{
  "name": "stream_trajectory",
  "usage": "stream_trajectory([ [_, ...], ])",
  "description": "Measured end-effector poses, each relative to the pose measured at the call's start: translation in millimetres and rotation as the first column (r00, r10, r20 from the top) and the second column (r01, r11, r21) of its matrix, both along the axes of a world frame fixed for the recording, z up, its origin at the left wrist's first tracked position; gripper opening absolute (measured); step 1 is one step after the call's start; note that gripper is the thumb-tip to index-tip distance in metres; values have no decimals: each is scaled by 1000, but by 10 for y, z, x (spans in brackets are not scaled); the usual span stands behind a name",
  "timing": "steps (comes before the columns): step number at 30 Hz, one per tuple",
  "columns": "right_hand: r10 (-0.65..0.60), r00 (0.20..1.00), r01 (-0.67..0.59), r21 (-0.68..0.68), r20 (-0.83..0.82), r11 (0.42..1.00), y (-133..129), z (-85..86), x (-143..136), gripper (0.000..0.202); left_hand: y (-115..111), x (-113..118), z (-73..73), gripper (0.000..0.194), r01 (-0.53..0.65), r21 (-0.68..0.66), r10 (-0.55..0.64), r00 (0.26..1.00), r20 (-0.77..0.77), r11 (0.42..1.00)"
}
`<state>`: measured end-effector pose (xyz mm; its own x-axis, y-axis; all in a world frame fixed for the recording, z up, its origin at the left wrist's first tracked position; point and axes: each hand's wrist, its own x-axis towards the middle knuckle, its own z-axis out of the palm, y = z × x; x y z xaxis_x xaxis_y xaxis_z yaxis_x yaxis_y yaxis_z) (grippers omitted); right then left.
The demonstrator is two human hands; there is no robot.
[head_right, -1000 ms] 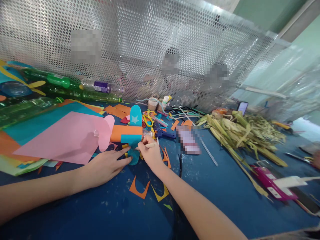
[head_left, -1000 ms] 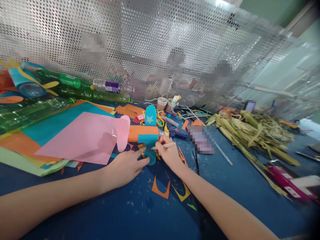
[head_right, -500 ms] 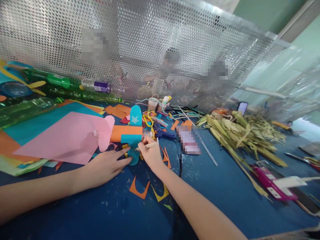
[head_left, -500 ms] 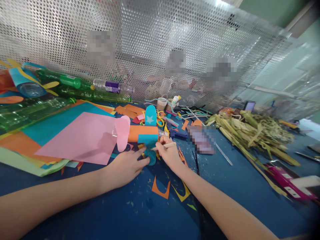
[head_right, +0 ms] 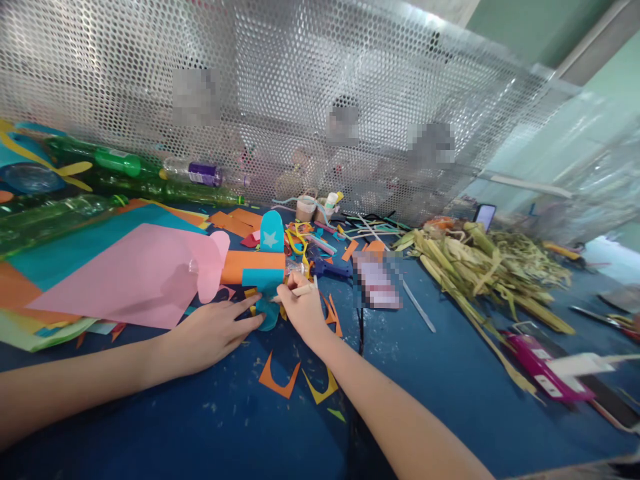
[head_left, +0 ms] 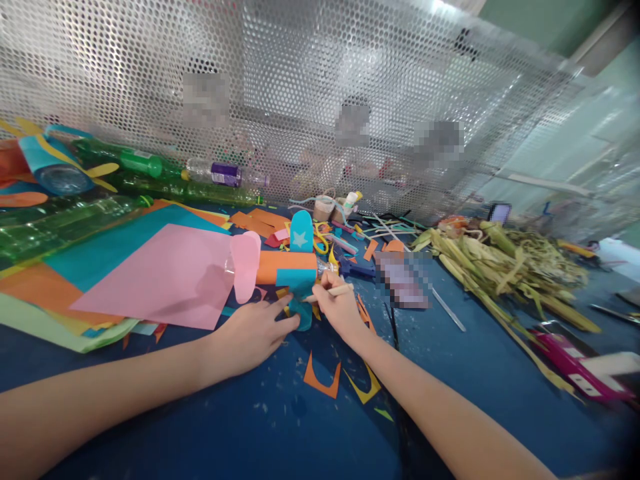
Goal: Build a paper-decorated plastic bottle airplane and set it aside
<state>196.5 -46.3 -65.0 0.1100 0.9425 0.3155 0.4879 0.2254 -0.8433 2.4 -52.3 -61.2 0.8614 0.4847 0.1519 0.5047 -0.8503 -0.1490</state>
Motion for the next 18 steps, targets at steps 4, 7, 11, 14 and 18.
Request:
stream_trajectory([
  [4, 9, 999, -10, -35, -39, 999, -14, 29, -20, 22, 2, -2, -6, 28, 0, -4, 0, 1000, 8, 1000],
  [7, -5, 1000, 5, -19, -26, 1000, -13, 25, -22, 23, -2, 2, 8, 27, 1, 5, -1, 1000, -4, 1000],
  [11, 1, 1000, -2, -35, -28, 999, -4, -4, -9, 22, -12, 7, 31, 27, -4, 13, 4, 1000, -26, 1000],
  [14, -2, 1000, 2, -41, -2, 999, -4, -7, -6, 22, -13, 8, 33, 27, -7, 14, 8, 999, -39, 1000],
  [18, -11, 1000, 11, -15, 8, 1000, -12, 14, -14, 25, -6, 6, 27, 29, -4, 27, 5, 999, -38, 1000],
])
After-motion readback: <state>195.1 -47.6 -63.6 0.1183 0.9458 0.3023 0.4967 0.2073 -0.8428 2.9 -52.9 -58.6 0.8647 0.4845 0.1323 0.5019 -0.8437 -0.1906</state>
